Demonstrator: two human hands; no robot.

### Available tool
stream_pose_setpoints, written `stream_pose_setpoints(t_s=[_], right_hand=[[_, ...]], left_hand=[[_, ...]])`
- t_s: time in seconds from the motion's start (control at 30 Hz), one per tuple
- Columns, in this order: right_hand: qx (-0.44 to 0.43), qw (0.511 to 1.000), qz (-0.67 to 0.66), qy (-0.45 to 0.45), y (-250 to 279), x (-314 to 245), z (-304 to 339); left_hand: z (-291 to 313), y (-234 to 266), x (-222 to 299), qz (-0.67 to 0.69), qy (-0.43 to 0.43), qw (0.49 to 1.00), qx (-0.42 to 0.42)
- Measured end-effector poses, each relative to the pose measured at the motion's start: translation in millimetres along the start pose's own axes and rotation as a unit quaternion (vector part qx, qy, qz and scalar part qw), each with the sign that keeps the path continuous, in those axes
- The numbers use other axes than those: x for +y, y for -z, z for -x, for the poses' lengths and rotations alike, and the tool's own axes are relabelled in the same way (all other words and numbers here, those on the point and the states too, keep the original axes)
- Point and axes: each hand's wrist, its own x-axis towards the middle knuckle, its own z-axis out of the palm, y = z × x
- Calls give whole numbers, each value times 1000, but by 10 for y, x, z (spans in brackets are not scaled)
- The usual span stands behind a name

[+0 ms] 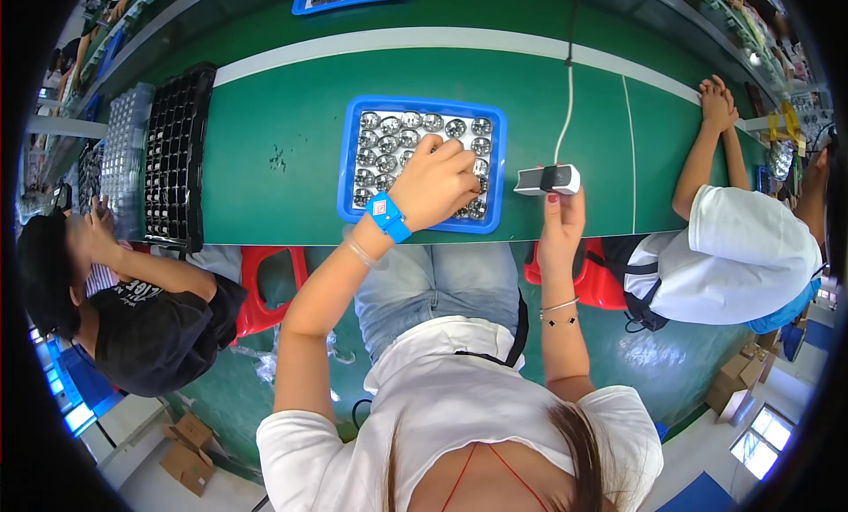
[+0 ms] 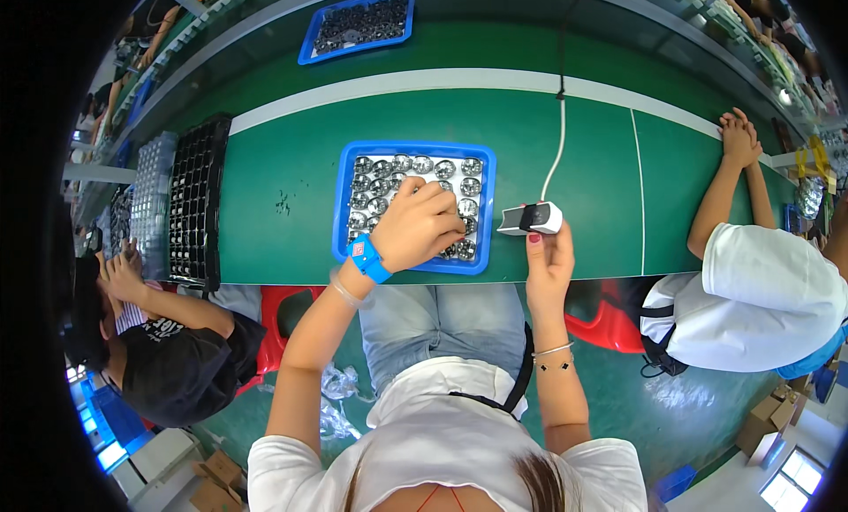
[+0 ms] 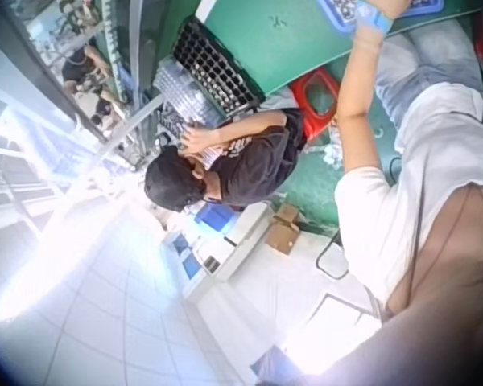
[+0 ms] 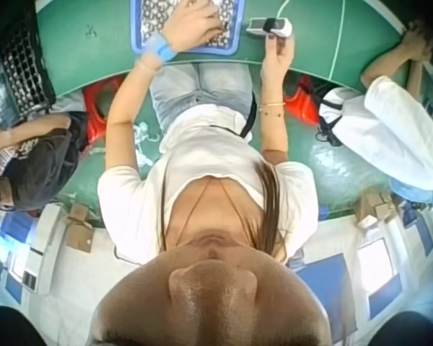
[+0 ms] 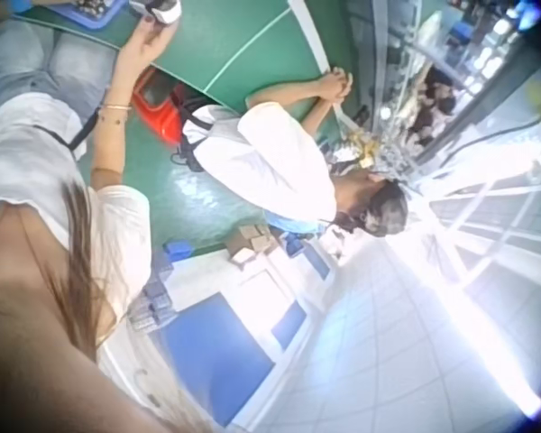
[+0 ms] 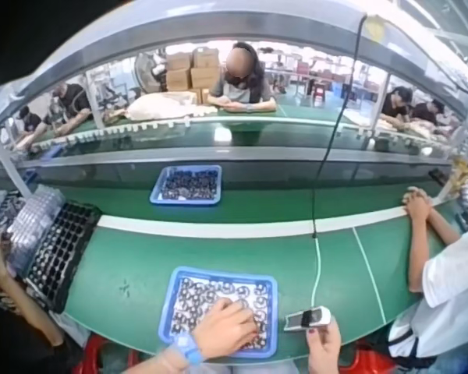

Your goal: Using a handheld scanner to inspect or log small electronic components in a tray on an assembly line.

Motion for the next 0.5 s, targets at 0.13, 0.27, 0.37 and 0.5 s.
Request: stream_pose_setpoints(t_s=[0.13,0.27,0.37,0.5], right_hand=[[-22,1000,14,0,79,-15,35],[-30,999,15,-10,111,22,111],[-22,1000,14,-18,83,34,167],[-26,999,29,-16,92,28,222]], left_hand=[[19,36,10,-2,-4,1000,-8],[60,-38,-15,-16,-6,1000,-7],[50,-69,-25,13,-12,1000,3],[45,39,-6,16,0,1000,7]])
